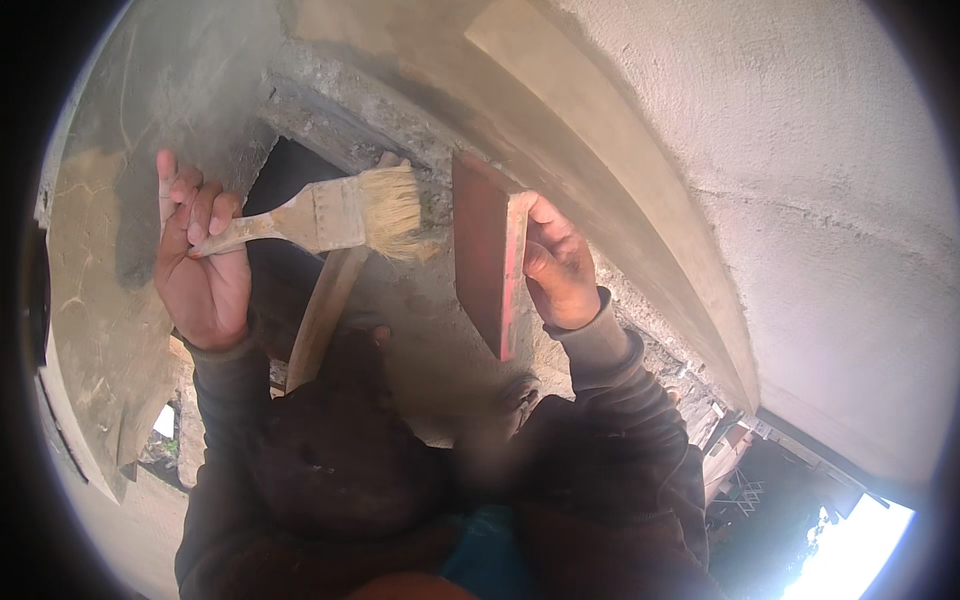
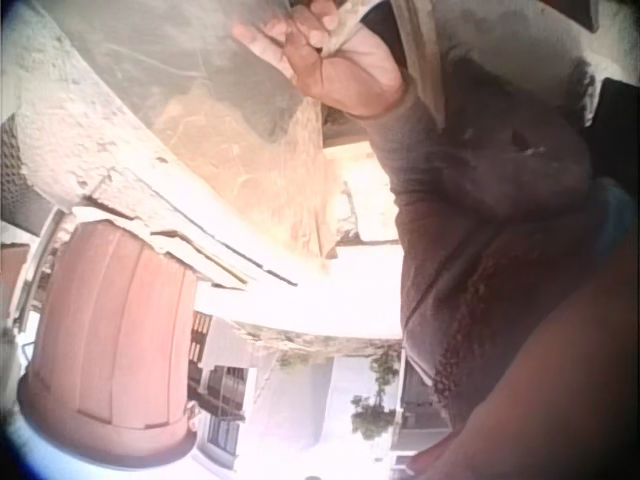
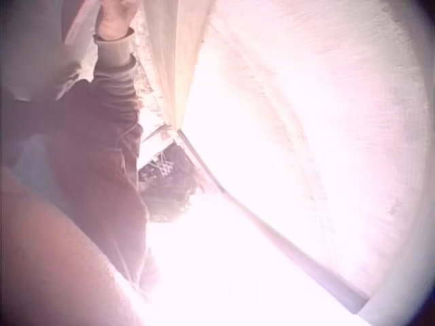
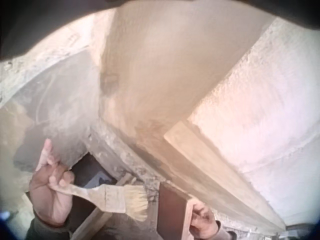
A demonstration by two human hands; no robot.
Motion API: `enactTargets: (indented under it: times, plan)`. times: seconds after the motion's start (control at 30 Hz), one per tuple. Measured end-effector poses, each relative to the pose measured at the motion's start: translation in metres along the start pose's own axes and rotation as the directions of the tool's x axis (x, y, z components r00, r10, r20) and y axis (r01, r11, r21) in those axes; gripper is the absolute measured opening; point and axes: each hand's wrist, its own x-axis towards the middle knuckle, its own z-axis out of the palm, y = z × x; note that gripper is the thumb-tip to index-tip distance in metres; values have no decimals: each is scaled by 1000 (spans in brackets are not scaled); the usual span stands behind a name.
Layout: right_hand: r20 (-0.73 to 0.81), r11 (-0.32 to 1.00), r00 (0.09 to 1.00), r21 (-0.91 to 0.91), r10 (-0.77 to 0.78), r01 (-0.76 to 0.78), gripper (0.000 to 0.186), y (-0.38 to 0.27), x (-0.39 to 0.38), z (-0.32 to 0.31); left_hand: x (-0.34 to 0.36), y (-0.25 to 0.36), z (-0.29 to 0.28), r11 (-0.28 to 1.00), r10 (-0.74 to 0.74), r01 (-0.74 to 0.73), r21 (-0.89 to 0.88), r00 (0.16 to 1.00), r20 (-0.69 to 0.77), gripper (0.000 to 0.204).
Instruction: The person smooths a freshly plastered wall using a pink sponge and a brush, then wipes the surface with a cloth. The person repeatedly dips the sponge into a bucket of water and continues smoothing the wall and ledge.
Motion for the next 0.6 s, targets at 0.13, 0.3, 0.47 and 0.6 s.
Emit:
enactTargets:
  times: [0.13,0.3,0.47,0.6]
  plan:
    - [-62,922,993,-382,-99,68,48,-45,4,18,-1,-4,6,998,24,-23,65,1000,-16,52]
    - [454,35,813,-866,-365,499,48,-122,20,6,-7,-2,4,995,7,-4,104,1000,-26,56]
    - [660,-407,743,-713,-113,571,52,-151,56,19,-15,-5,9,988,0,0,151,1000,1,62]
    - [746,-410,664,-624,-58,665,47,-133,74,27,-19,-3,4,987,-17,17,161,1000,-3,62]
